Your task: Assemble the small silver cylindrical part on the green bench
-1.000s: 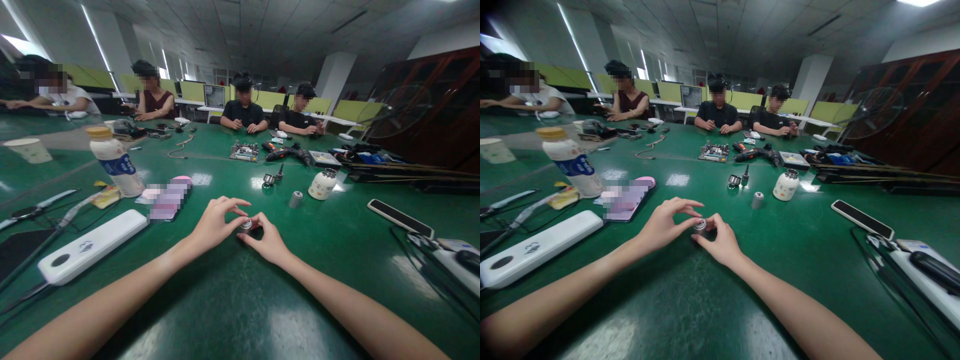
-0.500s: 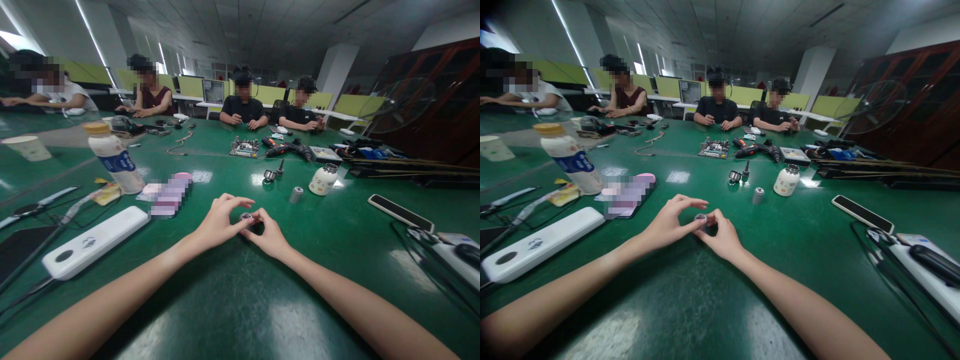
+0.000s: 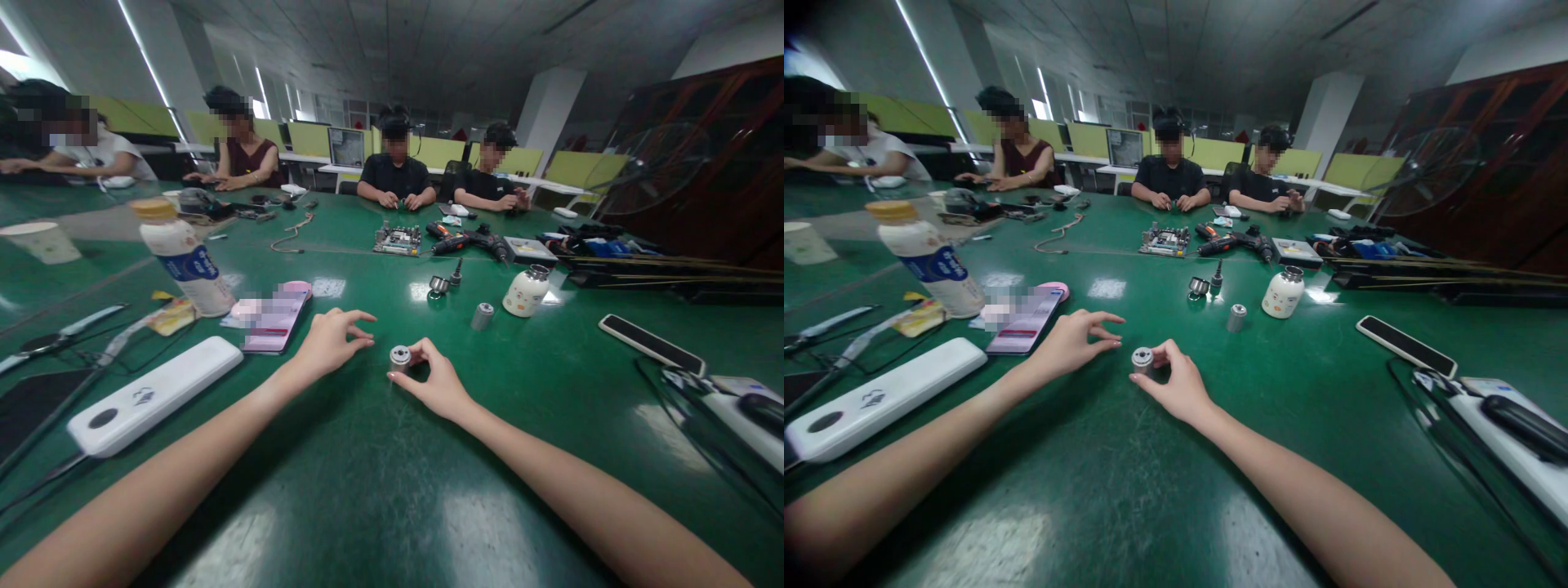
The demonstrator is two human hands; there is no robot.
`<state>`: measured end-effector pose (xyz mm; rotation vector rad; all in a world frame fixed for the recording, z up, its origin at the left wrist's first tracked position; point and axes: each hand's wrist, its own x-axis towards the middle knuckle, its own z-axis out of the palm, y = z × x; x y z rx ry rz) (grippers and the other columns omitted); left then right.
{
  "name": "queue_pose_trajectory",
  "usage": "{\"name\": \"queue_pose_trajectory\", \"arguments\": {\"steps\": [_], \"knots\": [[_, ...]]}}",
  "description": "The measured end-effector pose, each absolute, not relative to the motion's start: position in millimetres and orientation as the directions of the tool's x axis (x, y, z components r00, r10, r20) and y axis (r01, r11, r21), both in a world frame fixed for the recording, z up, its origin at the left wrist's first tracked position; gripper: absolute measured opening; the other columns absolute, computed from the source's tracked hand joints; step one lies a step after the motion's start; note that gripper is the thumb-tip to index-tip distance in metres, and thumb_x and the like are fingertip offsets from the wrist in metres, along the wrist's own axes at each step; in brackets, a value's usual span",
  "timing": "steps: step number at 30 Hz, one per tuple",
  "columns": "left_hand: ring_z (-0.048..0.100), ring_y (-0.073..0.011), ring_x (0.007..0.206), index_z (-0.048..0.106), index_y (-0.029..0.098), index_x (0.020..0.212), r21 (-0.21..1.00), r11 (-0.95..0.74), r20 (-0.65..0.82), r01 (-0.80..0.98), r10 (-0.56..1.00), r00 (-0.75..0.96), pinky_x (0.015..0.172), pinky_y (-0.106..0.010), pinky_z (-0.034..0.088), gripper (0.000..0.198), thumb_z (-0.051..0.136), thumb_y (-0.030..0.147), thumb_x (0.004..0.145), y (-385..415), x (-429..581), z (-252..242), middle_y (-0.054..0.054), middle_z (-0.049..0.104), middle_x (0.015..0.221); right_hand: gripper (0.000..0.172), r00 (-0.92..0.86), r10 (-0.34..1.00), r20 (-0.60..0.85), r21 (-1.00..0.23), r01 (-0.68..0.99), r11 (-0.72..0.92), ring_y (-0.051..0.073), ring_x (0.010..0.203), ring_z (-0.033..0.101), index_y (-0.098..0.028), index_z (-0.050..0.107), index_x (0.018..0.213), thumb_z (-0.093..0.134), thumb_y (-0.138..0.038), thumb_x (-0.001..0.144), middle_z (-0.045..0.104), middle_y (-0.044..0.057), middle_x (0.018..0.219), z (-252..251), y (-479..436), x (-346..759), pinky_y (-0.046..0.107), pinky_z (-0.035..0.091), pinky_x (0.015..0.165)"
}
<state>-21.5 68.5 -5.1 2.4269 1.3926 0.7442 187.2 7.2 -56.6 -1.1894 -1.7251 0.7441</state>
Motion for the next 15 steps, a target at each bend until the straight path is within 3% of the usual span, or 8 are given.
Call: {"name": "queue_pose_trajectory", "arguments": {"steps": [3, 10, 15], "knots": [[0.064, -0.0264, 0.092, 0.066, 0.024, 0.110, 0.397, -0.501, 0.271, 0.769, 0.864, 0.424, 0.084, -0.038, 0.040, 0.031, 0.069, 0.027, 0.079, 76.3, -26.2, -21.2, 0.000, 0.078, 0.084, 0.034, -0.145, 0.933, 0.329, -0.842, 0.403, 0.359, 0.019, 0.084, 0.065, -0.022, 0.053, 0.092, 0.075, -0.040, 0.073, 0.069, 0.002, 0.090, -56.8, 7.0, 187.0, 0.033, 0.049, 0.079], [0.063, -0.0234, 0.094, 0.062, 0.023, 0.117, 0.546, -0.616, 0.447, 0.568, 0.787, 0.425, 0.087, -0.037, 0.040, 0.034, 0.063, 0.034, 0.085, 51.7, -5.0, 5.6, -0.001, 0.078, 0.091, 0.033, -0.147, 0.930, 0.338, -0.839, 0.400, 0.368, 0.019, 0.085, 0.065, -0.023, 0.053, 0.092, 0.074, -0.041, 0.074, 0.069, 0.002, 0.090, -57.9, 7.4, 187.1, 0.034, 0.050, 0.079], [0.059, -0.0226, 0.099, 0.061, 0.025, 0.119, 0.525, -0.676, 0.444, 0.517, 0.736, 0.511, 0.091, -0.038, 0.037, 0.035, 0.064, 0.031, 0.085, 36.3, 6.6, 14.8, 0.002, 0.078, 0.092, 0.031, -0.148, 0.926, 0.347, -0.838, 0.394, 0.377, 0.019, 0.082, 0.065, -0.023, 0.051, 0.088, 0.073, -0.040, 0.074, 0.068, 0.001, 0.087, -55.6, 7.3, 186.7, 0.033, 0.050, 0.078]]}}
